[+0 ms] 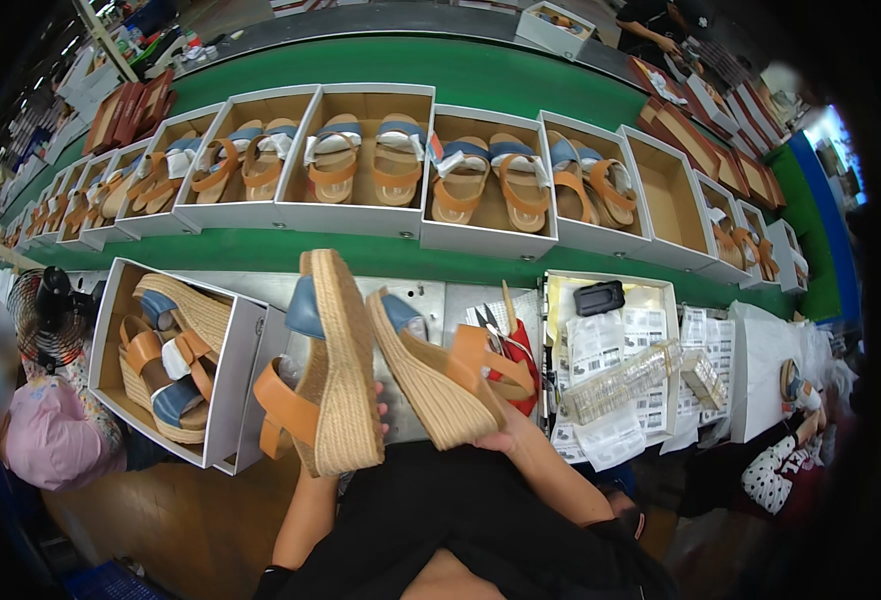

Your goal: The person inspects pairs of espadrille sandals on a factory assembly line, turning them over to check the soles and straps. They use a small wooden tool to scrape or clean the woven sole and then place the sandals into boxes.

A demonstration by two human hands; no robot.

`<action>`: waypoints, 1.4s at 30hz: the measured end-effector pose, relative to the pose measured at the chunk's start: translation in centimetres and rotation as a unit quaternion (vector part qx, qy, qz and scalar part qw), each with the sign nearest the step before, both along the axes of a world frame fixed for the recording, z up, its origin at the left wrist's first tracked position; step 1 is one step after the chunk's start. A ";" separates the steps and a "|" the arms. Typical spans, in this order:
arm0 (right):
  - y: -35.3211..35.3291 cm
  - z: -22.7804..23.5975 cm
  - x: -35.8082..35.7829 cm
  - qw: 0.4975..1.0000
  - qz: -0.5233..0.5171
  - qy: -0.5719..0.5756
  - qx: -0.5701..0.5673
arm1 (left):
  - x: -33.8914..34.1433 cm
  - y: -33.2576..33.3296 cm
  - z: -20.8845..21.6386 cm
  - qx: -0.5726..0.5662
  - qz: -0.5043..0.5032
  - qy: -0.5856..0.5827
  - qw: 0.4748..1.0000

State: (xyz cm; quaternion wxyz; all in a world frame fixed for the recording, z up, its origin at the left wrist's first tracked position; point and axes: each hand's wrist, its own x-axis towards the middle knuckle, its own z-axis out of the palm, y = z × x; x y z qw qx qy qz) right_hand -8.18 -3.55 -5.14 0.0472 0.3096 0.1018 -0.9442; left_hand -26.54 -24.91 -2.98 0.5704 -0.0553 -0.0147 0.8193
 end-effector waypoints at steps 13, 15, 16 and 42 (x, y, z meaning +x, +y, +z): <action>-2.2 5.5 3.0 0.922 -0.085 -0.092 0.367 | 0.7 -0.4 -2.0 -0.017 0.003 0.003 1.000; -1.8 4.7 3.6 0.906 -0.139 -0.076 0.393 | 0.5 0.0 -0.9 -0.002 -0.006 -0.006 1.000; -1.6 4.2 4.2 0.897 -0.166 -0.067 0.405 | 0.4 -0.1 -0.5 -0.012 -0.001 0.000 1.000; 48.9 7.7 14.0 0.666 -0.095 -0.406 0.619 | 0.4 6.5 0.7 -0.145 -0.139 -0.041 0.979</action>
